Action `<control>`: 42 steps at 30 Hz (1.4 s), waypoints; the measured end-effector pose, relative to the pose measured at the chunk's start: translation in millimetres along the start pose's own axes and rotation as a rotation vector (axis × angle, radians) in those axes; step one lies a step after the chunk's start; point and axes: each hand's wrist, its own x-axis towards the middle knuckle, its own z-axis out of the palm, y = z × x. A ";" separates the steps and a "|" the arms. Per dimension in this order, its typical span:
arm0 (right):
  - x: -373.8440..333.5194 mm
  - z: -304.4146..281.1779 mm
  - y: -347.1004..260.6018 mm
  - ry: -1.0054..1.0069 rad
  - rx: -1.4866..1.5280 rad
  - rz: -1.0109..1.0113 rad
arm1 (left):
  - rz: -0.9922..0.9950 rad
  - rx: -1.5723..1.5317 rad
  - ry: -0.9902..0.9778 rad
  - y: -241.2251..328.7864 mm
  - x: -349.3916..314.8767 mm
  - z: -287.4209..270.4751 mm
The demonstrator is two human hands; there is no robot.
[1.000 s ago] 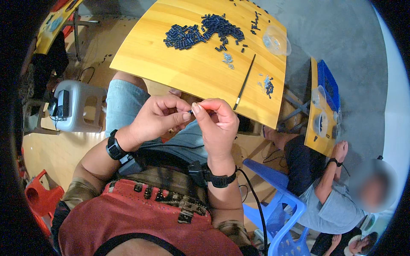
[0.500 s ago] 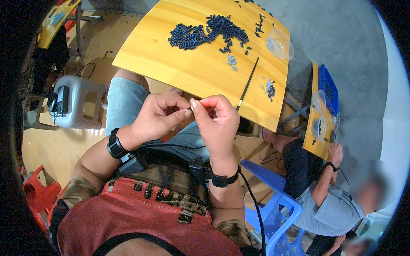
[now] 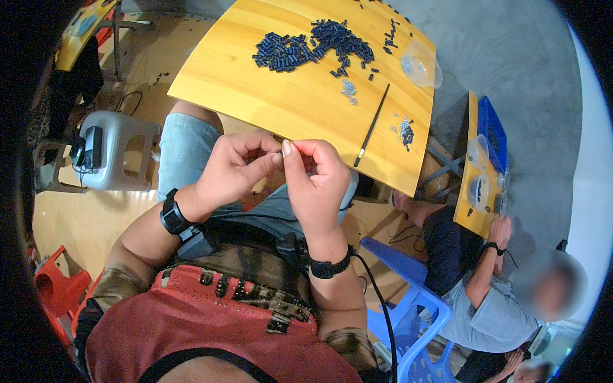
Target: Assembling small plastic components by hand at a workbench.
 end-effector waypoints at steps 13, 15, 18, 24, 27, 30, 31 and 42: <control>-2.7 -7.4 -5.7 -0.180 -0.383 -0.280 | -0.327 -0.286 -0.088 -2.5 0.1 -3.1; -2.8 -7.2 -4.1 -0.161 -0.445 -0.319 | -0.319 -0.270 -0.080 -2.4 0.4 -1.3; -4.1 -6.9 -5.7 -0.163 -0.475 -0.307 | -0.301 -0.234 -0.076 -3.4 0.1 -0.3; -1.9 -9.0 -4.4 -0.214 -0.524 -0.354 | -0.290 -0.204 -0.068 -7.4 -1.3 2.7; -1.1 -9.4 -2.5 -0.251 -0.545 -0.386 | -0.309 -0.188 -0.058 -9.1 -1.3 4.2; 0.3 -8.7 4.1 -0.305 -0.523 -0.397 | -0.335 -0.181 -0.015 -16.3 -2.2 6.2; 0.9 -8.9 6.1 -0.338 -0.538 -0.414 | -0.351 -0.196 0.019 -20.4 -2.2 7.2; 4.0 -5.4 59.3 -0.225 -0.560 -0.262 | -0.632 -0.440 0.131 -66.3 13.4 13.4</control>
